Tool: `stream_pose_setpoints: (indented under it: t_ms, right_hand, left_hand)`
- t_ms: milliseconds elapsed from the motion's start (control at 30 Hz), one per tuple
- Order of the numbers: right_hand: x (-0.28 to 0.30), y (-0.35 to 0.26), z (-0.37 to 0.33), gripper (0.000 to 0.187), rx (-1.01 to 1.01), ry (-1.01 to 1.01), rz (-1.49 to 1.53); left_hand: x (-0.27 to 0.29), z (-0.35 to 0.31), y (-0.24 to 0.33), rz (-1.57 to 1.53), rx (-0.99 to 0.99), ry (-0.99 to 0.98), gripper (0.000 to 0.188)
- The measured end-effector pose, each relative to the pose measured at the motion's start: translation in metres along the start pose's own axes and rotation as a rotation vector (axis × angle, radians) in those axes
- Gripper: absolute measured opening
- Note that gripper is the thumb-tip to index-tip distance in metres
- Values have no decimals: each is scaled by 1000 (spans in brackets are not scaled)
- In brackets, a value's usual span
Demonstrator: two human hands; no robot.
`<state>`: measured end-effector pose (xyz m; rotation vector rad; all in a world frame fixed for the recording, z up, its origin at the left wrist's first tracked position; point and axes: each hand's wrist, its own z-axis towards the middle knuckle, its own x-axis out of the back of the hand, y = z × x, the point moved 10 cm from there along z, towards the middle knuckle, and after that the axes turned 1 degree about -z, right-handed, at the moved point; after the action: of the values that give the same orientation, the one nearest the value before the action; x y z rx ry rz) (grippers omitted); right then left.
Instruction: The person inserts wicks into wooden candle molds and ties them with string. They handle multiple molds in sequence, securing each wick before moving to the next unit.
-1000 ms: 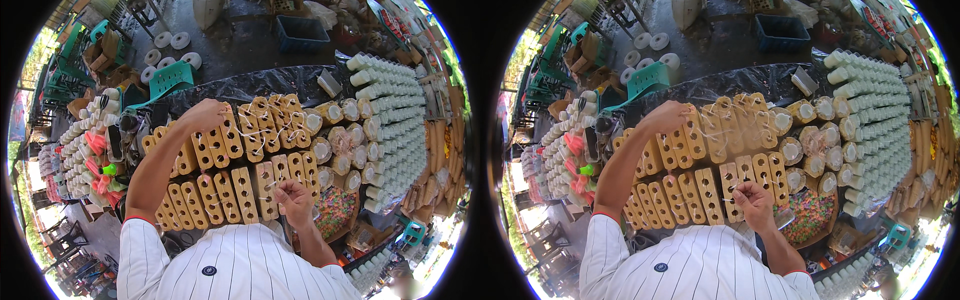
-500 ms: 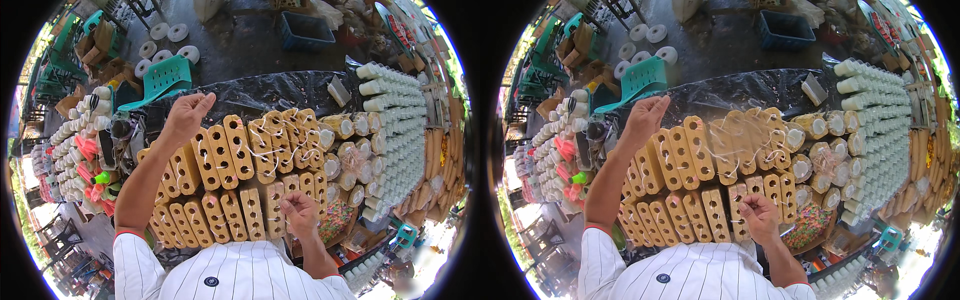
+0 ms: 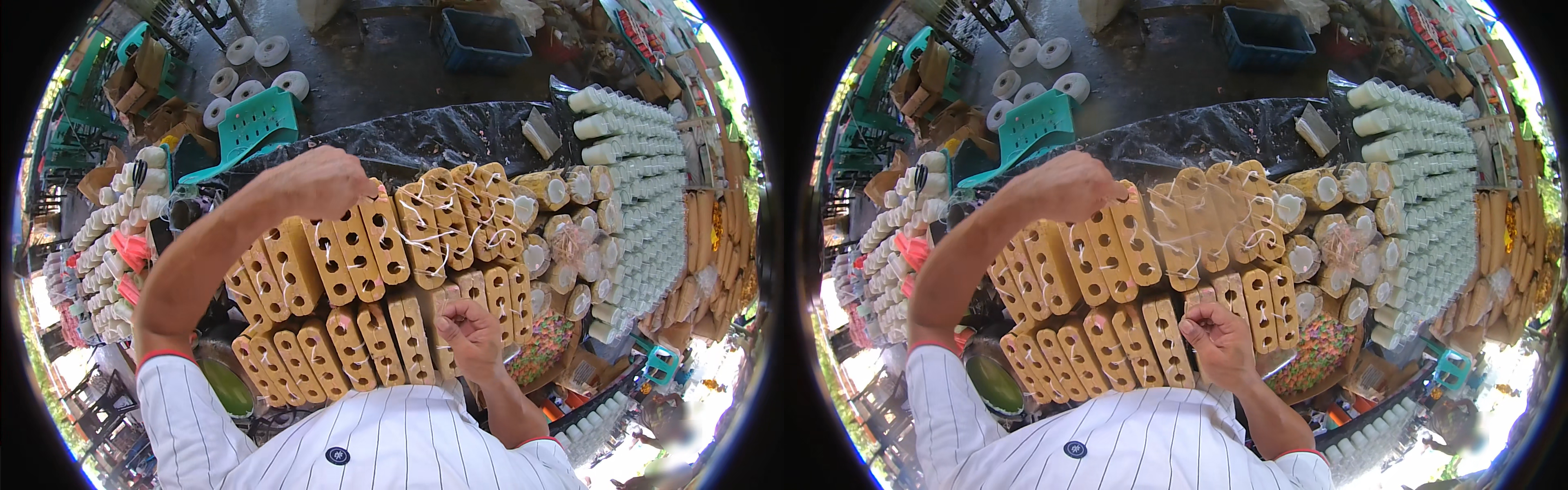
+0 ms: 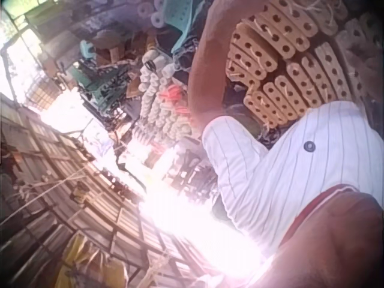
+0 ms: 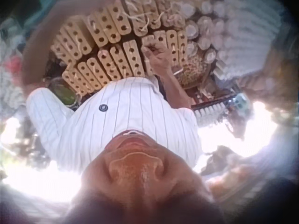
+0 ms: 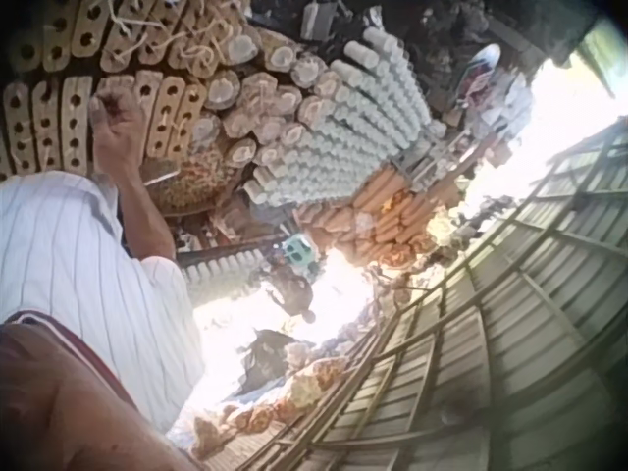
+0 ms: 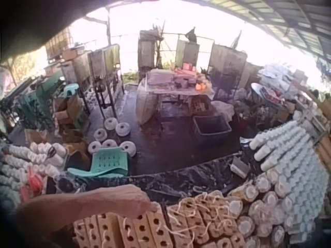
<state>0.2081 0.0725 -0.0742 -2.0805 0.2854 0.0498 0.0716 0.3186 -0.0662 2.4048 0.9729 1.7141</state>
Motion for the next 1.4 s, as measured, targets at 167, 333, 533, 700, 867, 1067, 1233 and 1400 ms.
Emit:
stream_pose_setpoints:
  t_ms: [167,333,533,700,867,1067,1233,1400]
  right_hand:
    - [-4,15,-11,7,122,-17,-209]
    - [-17,9,-22,10,108,-77,-340]
    - [-6,12,-27,10,87,-30,-324]
    - [0,18,-27,8,33,-59,-288]
    - [0,12,-22,9,65,-69,-353]
    - [1,15,-19,8,41,-65,-338]
    - [1,-1,-13,6,64,-8,-375]
    - [2,3,-2,7,175,-2,-251]
  left_hand:
    - [-2,12,2,35,-41,-232,35]
    - [-7,20,8,207,-98,-360,37]
    - [2,25,20,265,-150,-346,33]
    - [2,30,16,210,-222,-260,23]
    - [1,38,8,103,-195,-262,15]
    - [26,32,0,-194,-193,6,6]
    - [38,-6,-39,-574,98,407,21]
    - [-23,-62,-29,-2022,370,527,17]
